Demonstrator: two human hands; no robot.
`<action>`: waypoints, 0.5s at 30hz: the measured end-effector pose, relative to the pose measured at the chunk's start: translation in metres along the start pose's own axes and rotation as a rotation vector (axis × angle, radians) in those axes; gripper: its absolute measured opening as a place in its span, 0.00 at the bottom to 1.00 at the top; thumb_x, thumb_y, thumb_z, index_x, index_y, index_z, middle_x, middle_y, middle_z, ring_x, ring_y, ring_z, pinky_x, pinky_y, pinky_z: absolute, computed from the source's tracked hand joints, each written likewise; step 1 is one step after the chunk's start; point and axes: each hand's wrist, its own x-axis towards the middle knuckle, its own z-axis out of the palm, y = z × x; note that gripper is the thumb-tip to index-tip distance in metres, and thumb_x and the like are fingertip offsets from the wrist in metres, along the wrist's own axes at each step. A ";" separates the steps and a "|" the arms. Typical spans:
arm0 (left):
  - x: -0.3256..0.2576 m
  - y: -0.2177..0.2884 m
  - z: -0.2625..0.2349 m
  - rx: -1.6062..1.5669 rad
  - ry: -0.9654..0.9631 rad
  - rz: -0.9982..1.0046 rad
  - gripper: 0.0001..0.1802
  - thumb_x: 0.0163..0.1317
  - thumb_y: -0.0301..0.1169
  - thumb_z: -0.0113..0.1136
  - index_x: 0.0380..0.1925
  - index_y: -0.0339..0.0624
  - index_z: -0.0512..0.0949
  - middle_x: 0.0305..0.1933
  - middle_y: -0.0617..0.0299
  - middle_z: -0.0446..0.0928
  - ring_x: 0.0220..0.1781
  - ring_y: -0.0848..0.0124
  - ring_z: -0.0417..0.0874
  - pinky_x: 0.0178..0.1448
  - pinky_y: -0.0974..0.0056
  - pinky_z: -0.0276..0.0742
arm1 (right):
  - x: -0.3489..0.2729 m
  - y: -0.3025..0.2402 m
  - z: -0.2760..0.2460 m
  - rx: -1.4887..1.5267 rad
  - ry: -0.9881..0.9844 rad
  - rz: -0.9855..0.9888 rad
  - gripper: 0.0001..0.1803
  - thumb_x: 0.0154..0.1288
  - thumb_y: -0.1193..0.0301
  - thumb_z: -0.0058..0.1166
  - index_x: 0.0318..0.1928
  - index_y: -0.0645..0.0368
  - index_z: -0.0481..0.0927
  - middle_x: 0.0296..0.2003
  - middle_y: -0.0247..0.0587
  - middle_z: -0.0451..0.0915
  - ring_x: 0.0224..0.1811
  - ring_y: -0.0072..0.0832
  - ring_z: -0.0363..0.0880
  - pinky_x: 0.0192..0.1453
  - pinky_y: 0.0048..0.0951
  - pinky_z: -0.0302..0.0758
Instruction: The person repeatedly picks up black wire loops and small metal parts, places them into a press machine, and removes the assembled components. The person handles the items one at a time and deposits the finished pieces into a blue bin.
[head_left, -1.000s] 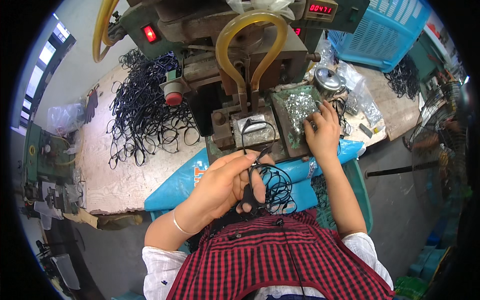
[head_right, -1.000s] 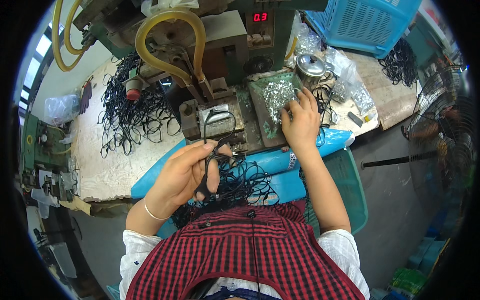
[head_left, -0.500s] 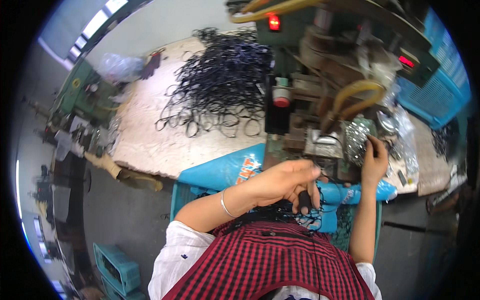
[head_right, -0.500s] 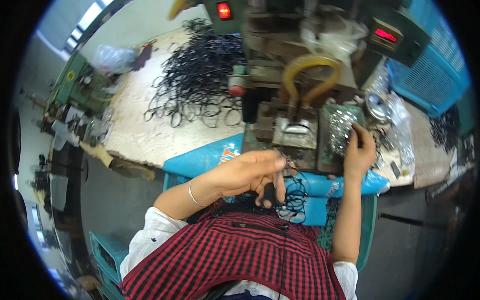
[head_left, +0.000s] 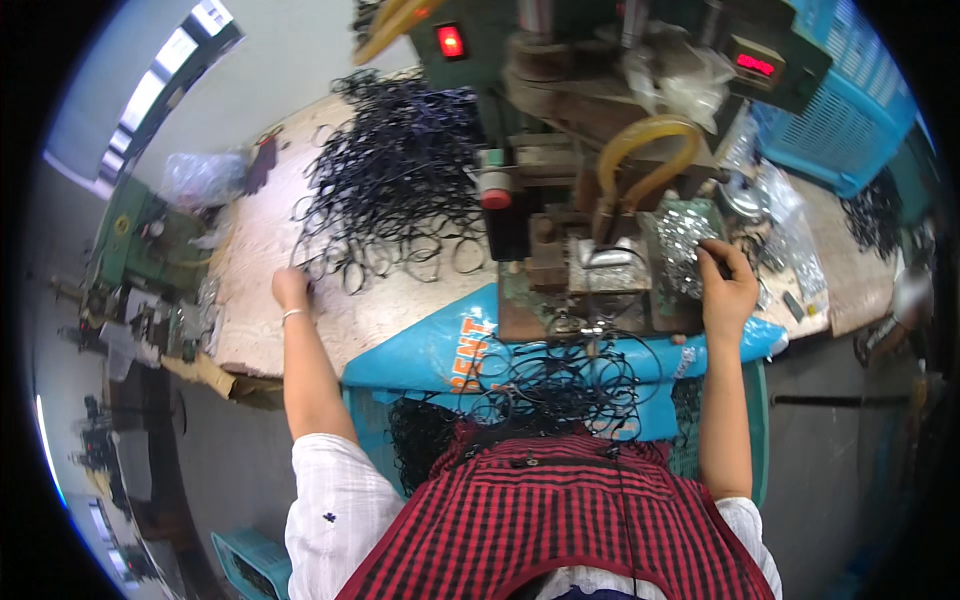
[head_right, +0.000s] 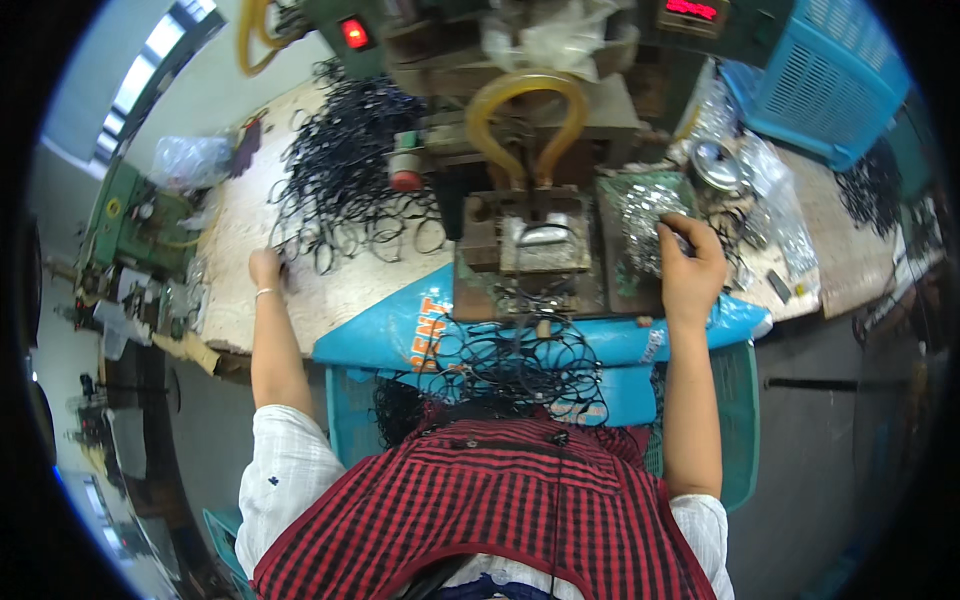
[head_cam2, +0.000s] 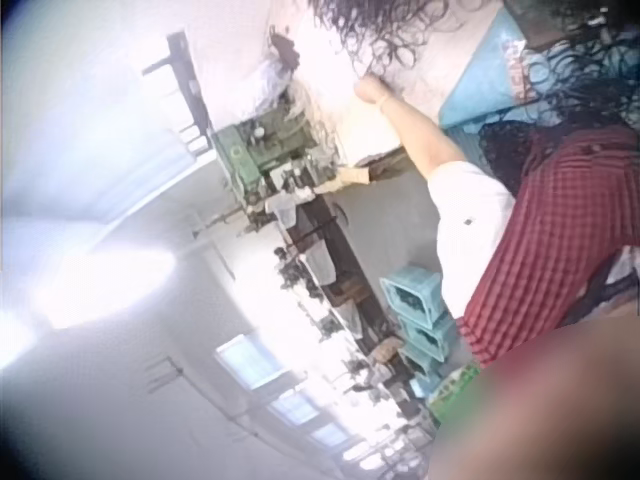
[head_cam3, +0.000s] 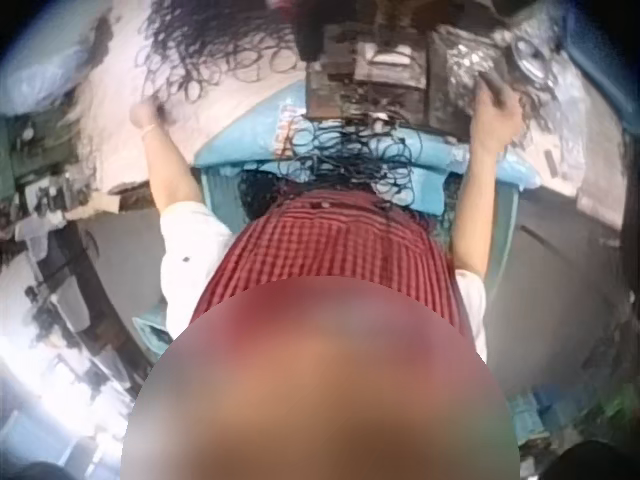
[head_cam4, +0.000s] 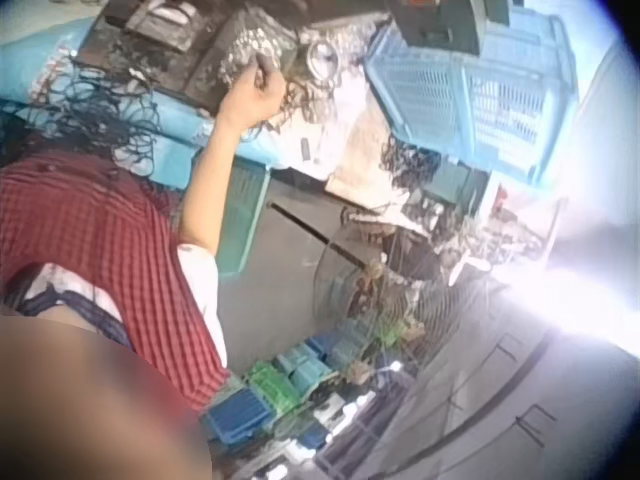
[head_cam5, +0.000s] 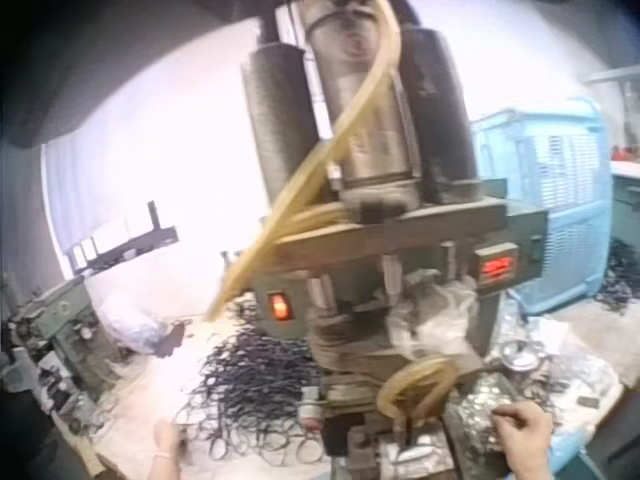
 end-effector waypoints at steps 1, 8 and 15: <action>-0.013 0.023 0.007 -0.103 -0.035 -0.091 0.24 0.66 0.45 0.56 0.44 0.32 0.85 0.49 0.36 0.85 0.53 0.41 0.86 0.57 0.44 0.80 | -0.004 -0.001 -0.010 0.000 0.039 0.033 0.08 0.62 0.77 0.67 0.43 0.63 0.88 0.40 0.40 0.88 0.45 0.28 0.85 0.54 0.28 0.78; -0.110 0.071 -0.069 0.088 -0.342 0.170 0.31 0.66 0.55 0.55 0.45 0.34 0.85 0.49 0.39 0.86 0.53 0.44 0.87 0.56 0.46 0.81 | -0.002 -0.117 -0.002 0.234 -0.284 -0.059 0.11 0.59 0.80 0.67 0.44 0.66 0.86 0.41 0.36 0.87 0.46 0.23 0.84 0.54 0.25 0.78; -0.213 0.147 -0.151 -1.037 -0.315 0.459 0.12 0.78 0.29 0.53 0.35 0.34 0.76 0.32 0.62 0.80 0.31 0.76 0.77 0.37 0.68 0.75 | -0.013 -0.123 0.043 0.459 -0.305 0.084 0.23 0.58 0.78 0.65 0.55 0.65 0.76 0.36 0.36 0.85 0.44 0.20 0.83 0.55 0.24 0.75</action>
